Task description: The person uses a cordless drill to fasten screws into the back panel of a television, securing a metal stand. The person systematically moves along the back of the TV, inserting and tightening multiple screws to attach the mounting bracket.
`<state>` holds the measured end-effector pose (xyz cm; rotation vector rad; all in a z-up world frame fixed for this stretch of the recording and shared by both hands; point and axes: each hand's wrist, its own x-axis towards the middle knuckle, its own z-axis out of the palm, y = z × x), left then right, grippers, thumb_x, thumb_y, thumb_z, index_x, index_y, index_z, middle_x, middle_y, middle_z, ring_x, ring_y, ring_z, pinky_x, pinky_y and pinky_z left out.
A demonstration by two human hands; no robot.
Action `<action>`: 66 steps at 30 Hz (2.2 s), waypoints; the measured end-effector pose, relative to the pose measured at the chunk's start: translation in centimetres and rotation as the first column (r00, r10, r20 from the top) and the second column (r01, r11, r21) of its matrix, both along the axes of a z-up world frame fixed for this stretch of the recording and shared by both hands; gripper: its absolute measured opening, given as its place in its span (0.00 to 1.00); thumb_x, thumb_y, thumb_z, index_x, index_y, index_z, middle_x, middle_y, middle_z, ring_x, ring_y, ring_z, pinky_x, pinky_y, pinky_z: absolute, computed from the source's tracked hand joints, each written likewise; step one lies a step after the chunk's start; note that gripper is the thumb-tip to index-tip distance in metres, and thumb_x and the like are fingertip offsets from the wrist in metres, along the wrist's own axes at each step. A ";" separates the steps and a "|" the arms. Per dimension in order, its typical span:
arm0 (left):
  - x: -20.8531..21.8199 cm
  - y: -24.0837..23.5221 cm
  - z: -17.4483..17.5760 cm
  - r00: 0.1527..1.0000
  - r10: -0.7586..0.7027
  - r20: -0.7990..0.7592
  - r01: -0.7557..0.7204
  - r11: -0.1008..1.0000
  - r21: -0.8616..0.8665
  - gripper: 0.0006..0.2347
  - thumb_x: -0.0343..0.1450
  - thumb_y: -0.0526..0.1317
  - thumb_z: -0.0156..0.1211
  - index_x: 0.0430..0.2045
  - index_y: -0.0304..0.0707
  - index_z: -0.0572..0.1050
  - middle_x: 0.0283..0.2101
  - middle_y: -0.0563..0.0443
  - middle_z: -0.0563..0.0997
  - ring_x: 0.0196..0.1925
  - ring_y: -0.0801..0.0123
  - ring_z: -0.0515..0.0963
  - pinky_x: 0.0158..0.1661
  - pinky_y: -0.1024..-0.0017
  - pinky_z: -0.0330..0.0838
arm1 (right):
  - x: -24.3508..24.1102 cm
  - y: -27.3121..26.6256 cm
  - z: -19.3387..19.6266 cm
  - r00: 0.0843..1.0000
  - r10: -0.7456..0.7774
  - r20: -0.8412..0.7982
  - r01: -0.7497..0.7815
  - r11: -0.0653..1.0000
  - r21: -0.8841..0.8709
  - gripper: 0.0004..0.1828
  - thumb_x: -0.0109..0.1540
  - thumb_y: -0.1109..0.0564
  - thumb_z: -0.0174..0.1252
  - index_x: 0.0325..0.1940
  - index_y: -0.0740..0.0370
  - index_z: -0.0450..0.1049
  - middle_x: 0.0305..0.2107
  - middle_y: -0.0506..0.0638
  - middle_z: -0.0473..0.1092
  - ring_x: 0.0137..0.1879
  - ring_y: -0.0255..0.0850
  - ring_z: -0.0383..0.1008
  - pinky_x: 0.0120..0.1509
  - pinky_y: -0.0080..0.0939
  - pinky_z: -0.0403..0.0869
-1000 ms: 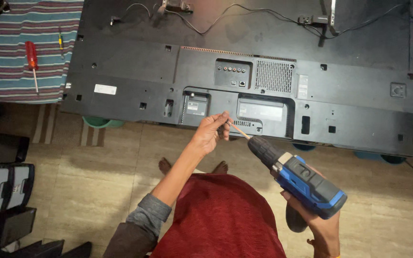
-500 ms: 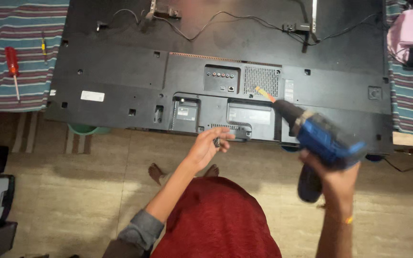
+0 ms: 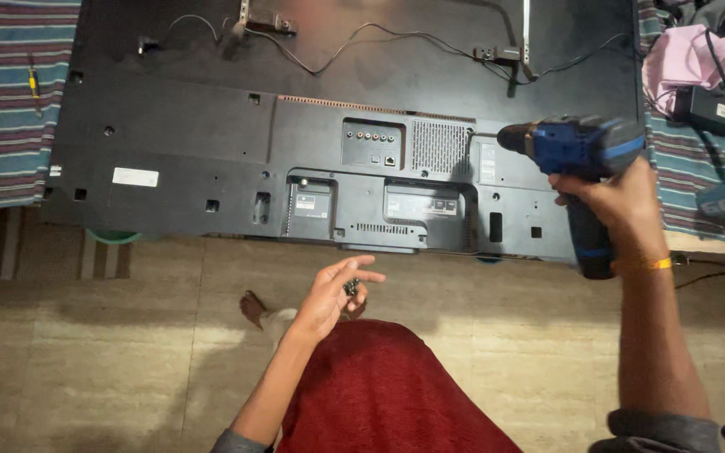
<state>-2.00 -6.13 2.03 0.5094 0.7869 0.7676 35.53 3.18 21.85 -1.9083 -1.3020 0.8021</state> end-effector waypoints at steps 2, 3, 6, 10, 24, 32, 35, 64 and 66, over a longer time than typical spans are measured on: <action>-0.2 0.2 0.2 1.000 0.025 -0.019 -0.025 0.999 0.028 0.19 0.79 0.44 0.46 0.58 0.26 0.71 0.48 0.35 0.82 0.28 0.76 0.74 0.25 0.80 0.65 | 0.8 1.0 0.3 0.995 0.077 0.056 -0.076 0.997 -0.016 0.23 0.54 0.67 0.70 0.53 0.67 0.76 0.36 0.51 0.77 0.36 0.38 0.78 0.39 0.41 0.77; -0.1 0.2 0.3 0.999 0.045 -0.001 -0.045 0.999 0.017 0.19 0.79 0.43 0.46 0.58 0.26 0.71 0.48 0.35 0.82 0.29 0.76 0.73 0.26 0.80 0.66 | 1.2 1.4 0.5 0.990 0.114 0.084 -0.112 0.993 -0.027 0.23 0.54 0.67 0.71 0.53 0.66 0.76 0.35 0.52 0.77 0.36 0.39 0.78 0.39 0.41 0.77; 0.5 0.6 0.6 0.994 0.082 0.065 -0.080 0.996 -0.032 0.18 0.78 0.41 0.45 0.58 0.26 0.70 0.48 0.35 0.82 0.29 0.75 0.75 0.27 0.79 0.68 | 2.4 5.3 1.7 0.955 0.179 0.237 -0.110 0.954 -0.277 0.23 0.54 0.62 0.71 0.53 0.63 0.78 0.36 0.54 0.79 0.35 0.44 0.80 0.42 0.49 0.78; 1.4 0.9 0.8 0.989 0.031 0.143 -0.021 0.997 -0.072 0.17 0.75 0.36 0.43 0.56 0.25 0.71 0.48 0.35 0.82 0.30 0.74 0.77 0.28 0.78 0.71 | 3.1 11.1 2.9 0.872 0.297 0.389 -0.090 0.878 -0.470 0.31 0.54 0.54 0.73 0.60 0.58 0.74 0.40 0.59 0.79 0.39 0.49 0.80 0.51 0.55 0.75; 2.1 -0.6 -0.9 0.979 0.200 0.032 -0.198 0.979 -0.058 0.15 0.80 0.43 0.50 0.50 0.28 0.76 0.39 0.43 0.82 0.30 0.75 0.75 0.29 0.77 0.68 | 3.4 16.7 2.5 0.723 0.449 0.524 -0.249 0.878 -0.410 0.31 0.46 0.55 0.79 0.51 0.67 0.79 0.35 0.63 0.79 0.32 0.52 0.81 0.38 0.50 0.79; -0.8 2.2 0.9 0.922 0.325 0.209 -0.317 0.946 -0.072 0.21 0.78 0.46 0.40 0.56 0.24 0.70 0.52 0.36 0.81 0.41 0.62 0.82 0.41 0.68 0.77 | -5.2 -0.7 1.9 0.798 0.220 0.560 -0.426 0.864 0.268 0.38 0.50 0.62 0.74 0.65 0.68 0.75 0.47 0.61 0.77 0.50 0.48 0.80 0.56 0.49 0.76; -1.8 3.5 1.2 0.908 0.362 0.213 -0.358 0.932 -0.056 0.20 0.78 0.45 0.44 0.55 0.24 0.70 0.51 0.38 0.82 0.41 0.62 0.82 0.42 0.67 0.77 | -7.3 -6.1 -0.8 0.961 0.272 -0.055 -0.247 0.927 0.284 0.28 0.59 0.63 0.73 0.62 0.67 0.73 0.44 0.53 0.78 0.48 0.42 0.79 0.56 0.42 0.78; 5.9 5.5 -4.5 0.995 0.012 0.102 -0.005 0.998 -0.065 0.12 0.77 0.45 0.56 0.37 0.33 0.76 0.35 0.47 0.82 0.33 0.70 0.81 0.36 0.73 0.78 | -9.0 -21.8 -3.7 0.896 -0.108 -0.430 0.117 0.993 -0.007 0.39 0.48 0.67 0.71 0.64 0.67 0.72 0.47 0.51 0.79 0.51 0.34 0.78 0.55 0.36 0.76; 6.7 5.7 -4.5 0.996 -0.060 0.072 0.064 0.997 -0.050 0.12 0.77 0.45 0.56 0.36 0.32 0.77 0.33 0.46 0.82 0.32 0.70 0.81 0.35 0.73 0.78 | -8.6 -22.8 -4.0 0.906 -0.133 -0.401 0.144 0.990 -0.005 0.39 0.47 0.67 0.72 0.64 0.67 0.72 0.48 0.51 0.78 0.51 0.34 0.78 0.56 0.36 0.76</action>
